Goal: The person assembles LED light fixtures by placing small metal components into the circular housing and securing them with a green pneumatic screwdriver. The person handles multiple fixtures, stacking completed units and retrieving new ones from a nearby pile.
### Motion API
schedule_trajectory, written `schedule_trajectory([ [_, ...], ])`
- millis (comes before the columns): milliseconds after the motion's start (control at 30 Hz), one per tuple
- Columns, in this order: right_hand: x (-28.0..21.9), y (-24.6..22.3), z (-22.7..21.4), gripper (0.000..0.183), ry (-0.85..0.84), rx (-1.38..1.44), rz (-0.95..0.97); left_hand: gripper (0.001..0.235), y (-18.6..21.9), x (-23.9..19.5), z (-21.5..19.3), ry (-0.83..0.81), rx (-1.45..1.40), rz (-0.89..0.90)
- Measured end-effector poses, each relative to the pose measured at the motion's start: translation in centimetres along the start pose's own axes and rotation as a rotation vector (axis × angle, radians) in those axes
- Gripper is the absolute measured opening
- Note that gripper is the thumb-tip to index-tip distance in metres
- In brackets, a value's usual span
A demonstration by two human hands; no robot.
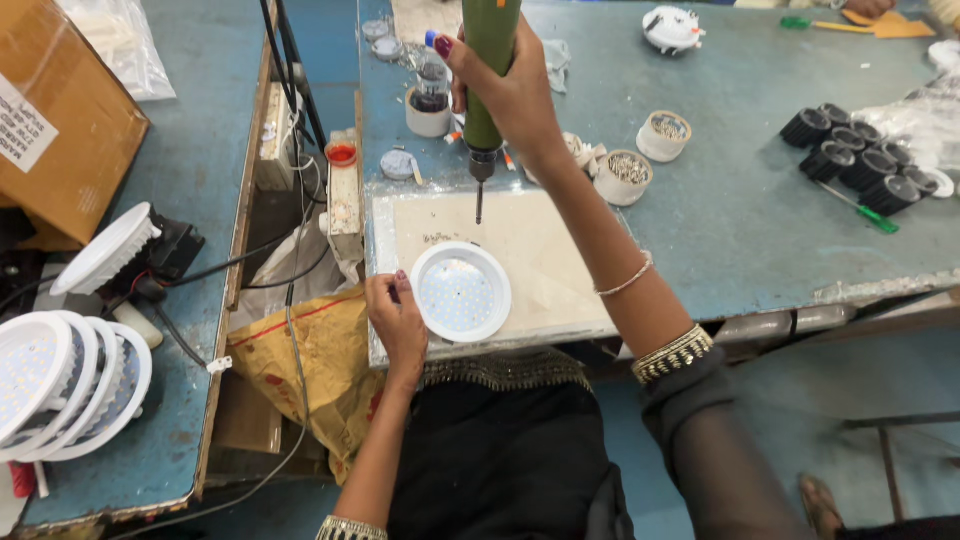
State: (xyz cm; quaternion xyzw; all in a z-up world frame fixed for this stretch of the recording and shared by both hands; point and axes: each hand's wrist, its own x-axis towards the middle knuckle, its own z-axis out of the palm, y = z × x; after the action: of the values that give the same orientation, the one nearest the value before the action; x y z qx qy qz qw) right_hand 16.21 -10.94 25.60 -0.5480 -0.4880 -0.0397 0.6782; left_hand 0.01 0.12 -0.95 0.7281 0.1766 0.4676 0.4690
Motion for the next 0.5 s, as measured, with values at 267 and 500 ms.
schedule_trajectory([
  [267,2.4,4.0,-7.8,0.057,-0.253,0.012,0.008,0.021,0.3,-0.4,-0.8,0.110,-0.235,-0.057],
  [500,-3.9,25.0,-18.3,0.073,0.032,-1.113,0.349,0.038,0.5,-0.7,-1.0,0.047,-0.405,0.069],
])
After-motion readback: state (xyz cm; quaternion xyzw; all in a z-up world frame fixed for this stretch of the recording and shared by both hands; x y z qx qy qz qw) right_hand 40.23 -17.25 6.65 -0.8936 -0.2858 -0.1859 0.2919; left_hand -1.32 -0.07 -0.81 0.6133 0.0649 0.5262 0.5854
